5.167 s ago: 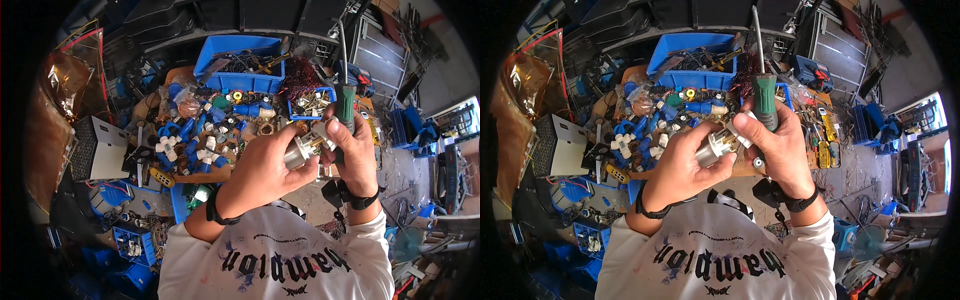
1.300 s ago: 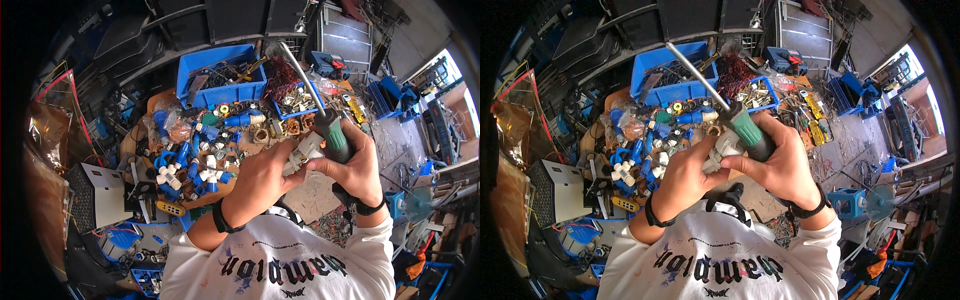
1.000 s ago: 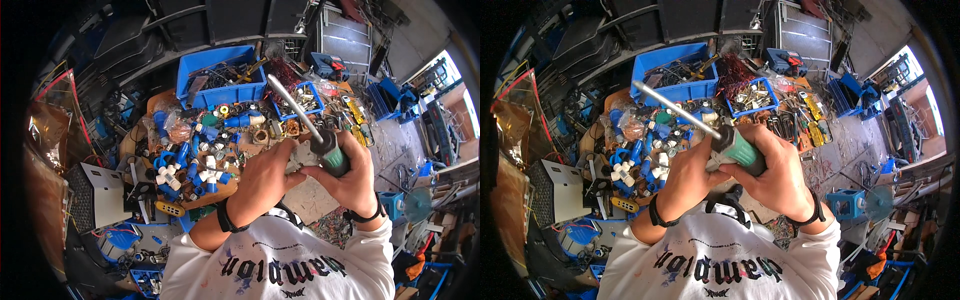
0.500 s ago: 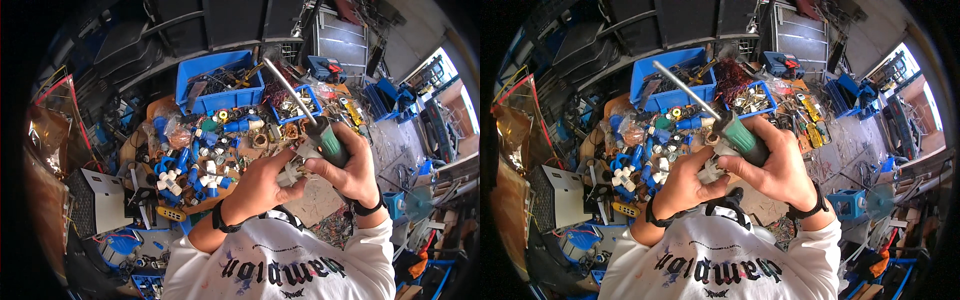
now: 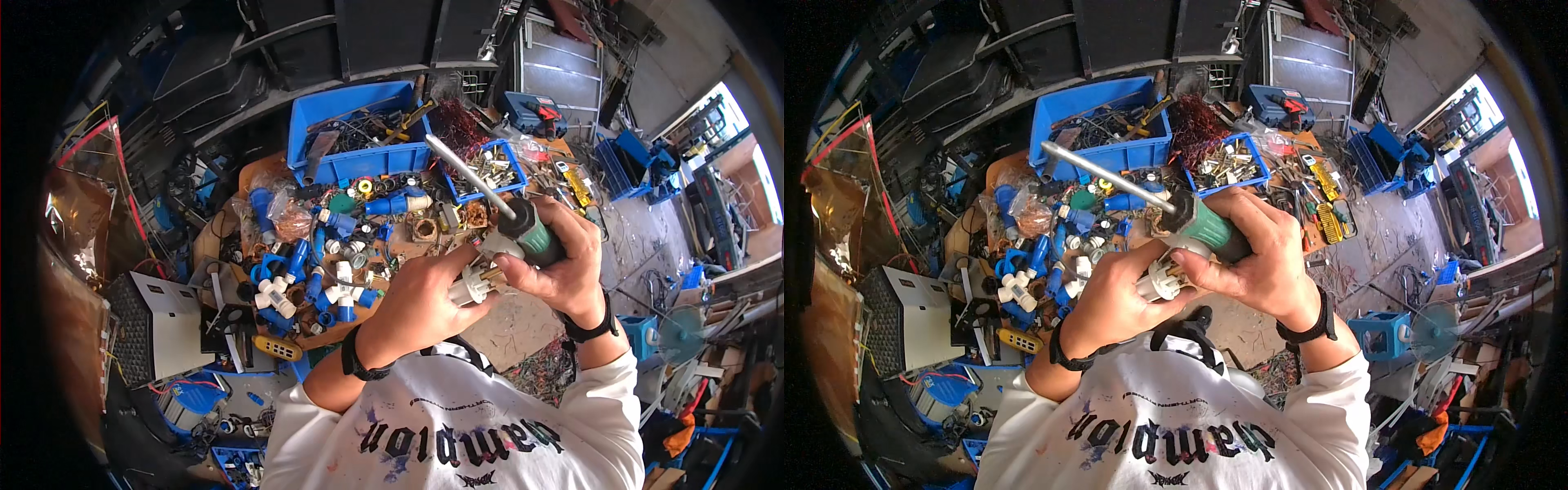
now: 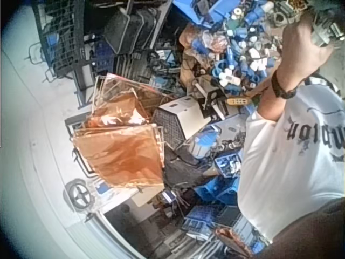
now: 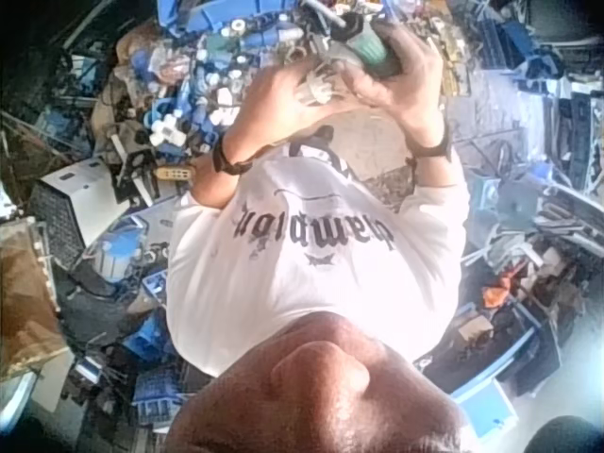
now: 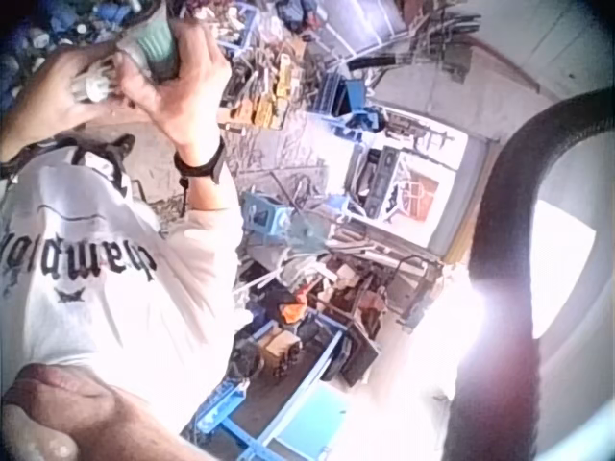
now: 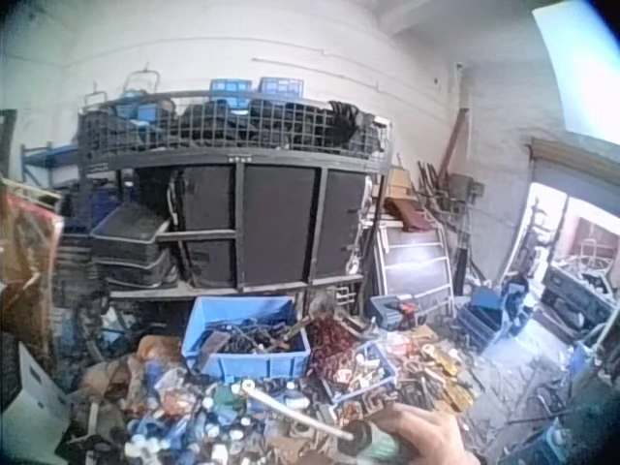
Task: The person uses a screwdriver to disassemble and reassemble white plastic plumbing fittings. They separate the components, manipulate the internal parts, and then screw the pieces back together. The person handles multiple fittings, repeating the process of taking them apart and putting them back together in a workshop environment.
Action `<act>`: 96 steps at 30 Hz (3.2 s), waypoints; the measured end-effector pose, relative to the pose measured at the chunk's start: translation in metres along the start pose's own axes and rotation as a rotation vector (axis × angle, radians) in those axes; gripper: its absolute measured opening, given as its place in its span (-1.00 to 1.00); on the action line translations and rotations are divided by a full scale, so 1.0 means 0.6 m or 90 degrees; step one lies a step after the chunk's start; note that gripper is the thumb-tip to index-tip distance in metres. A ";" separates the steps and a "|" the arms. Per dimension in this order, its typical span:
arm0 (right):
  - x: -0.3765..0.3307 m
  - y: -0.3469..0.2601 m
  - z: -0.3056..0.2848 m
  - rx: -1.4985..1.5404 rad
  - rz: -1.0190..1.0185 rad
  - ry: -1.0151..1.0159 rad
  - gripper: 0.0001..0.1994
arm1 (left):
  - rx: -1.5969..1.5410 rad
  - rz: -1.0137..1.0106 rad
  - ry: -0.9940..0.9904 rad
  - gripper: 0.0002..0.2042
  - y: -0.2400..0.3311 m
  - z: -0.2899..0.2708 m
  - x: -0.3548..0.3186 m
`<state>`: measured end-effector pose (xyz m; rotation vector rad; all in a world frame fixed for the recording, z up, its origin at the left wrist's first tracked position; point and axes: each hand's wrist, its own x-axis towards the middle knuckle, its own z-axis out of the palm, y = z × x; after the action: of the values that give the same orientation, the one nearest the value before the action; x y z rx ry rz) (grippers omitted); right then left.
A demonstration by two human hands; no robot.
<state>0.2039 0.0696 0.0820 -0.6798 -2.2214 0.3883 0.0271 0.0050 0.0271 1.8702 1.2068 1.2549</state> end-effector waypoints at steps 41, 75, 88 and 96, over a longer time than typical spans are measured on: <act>-0.005 0.031 -0.011 0.318 0.228 -0.143 -0.49 | -0.271 -0.093 -0.114 -0.54 -0.024 0.004 0.005; -0.003 -0.022 0.018 0.461 0.432 0.020 -0.72 | -0.470 -0.168 -0.047 -0.64 0.015 0.008 -0.029; 0.008 -0.003 0.021 0.624 0.415 -0.088 -0.73 | -0.400 -0.105 -0.040 -0.75 0.009 -0.002 -0.022; 0.013 0.007 0.027 0.643 0.262 -0.069 -0.55 | -0.778 -0.323 -0.159 -0.64 0.011 -0.025 -0.011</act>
<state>0.1889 0.0768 0.0740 -0.5266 -1.6290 1.6269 0.0145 -0.0040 0.0361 0.7165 0.4706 1.0232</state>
